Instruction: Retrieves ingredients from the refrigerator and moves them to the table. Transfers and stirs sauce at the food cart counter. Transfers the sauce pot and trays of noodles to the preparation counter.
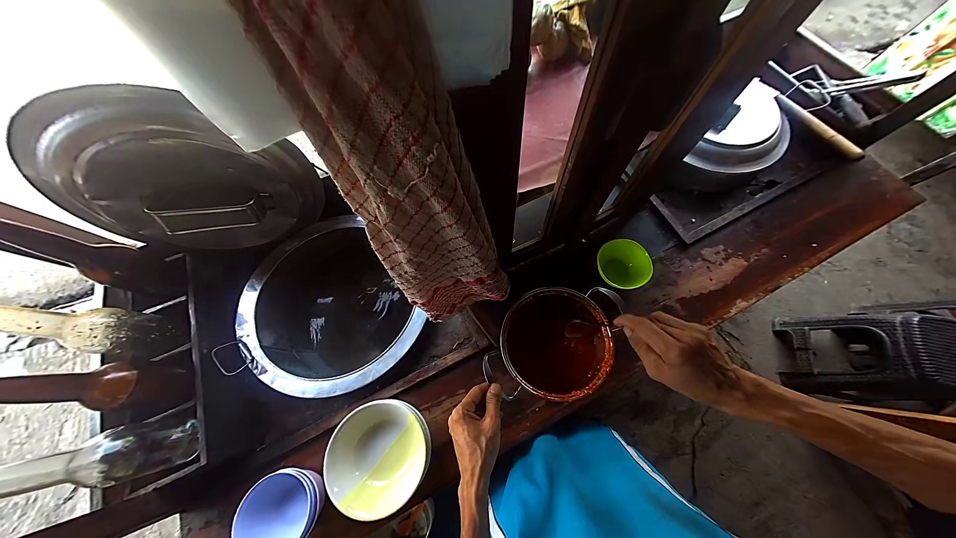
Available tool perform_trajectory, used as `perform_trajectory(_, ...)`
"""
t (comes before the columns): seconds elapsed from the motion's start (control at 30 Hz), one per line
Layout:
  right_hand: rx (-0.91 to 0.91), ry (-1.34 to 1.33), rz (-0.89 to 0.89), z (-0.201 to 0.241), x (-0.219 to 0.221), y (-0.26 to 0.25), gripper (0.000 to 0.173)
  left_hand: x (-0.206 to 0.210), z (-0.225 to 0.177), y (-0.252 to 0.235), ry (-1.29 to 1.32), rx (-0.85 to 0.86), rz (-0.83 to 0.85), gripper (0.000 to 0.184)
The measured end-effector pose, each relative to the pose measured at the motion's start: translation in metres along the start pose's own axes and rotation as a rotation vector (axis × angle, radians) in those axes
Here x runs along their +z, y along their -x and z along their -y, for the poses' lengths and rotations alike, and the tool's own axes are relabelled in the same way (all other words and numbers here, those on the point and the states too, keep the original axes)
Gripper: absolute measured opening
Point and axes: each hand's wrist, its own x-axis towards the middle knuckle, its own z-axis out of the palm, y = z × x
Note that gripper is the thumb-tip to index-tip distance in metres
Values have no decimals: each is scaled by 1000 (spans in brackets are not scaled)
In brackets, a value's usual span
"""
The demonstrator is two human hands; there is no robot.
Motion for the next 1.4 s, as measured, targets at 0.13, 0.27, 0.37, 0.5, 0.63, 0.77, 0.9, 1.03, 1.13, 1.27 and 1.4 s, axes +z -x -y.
perform_trajectory(0.13,23,-50,-75,-11,24,-14,25,2,-1,0,-23,18,-7,20)
perform_trajectory(0.27,-3,-132,-113,-17,57,-21,25,2,2,-2,-61,33,-3,20)
perform_trajectory(0.37,-29,-179,-120,-20,61,-33,24,2,2,-2,-58,37,-8,20)
perform_trajectory(0.5,-189,-185,-83,-27,64,-39,22,2,2,-2,-67,45,-12,19)
perform_trajectory(0.63,-308,-145,-79,-23,68,-44,19,2,3,-2,-67,50,-15,20)
perform_trajectory(0.77,-397,-113,-63,-18,64,-45,21,4,1,0,-55,52,-32,20)
perform_trajectory(0.9,-472,-108,-111,-15,62,-42,21,5,2,1,-38,52,-42,20)
perform_trajectory(1.03,-519,-133,-95,-19,72,-40,22,4,2,2,-52,50,-40,20)
perform_trajectory(1.13,-519,-135,-79,-17,70,-45,22,5,2,1,-55,54,-41,20)
perform_trajectory(1.27,-374,-93,-94,-14,55,-47,21,4,2,0,-45,50,-34,20)
perform_trajectory(1.4,-219,-31,-49,-16,39,-41,20,4,3,0,-38,40,-36,20)
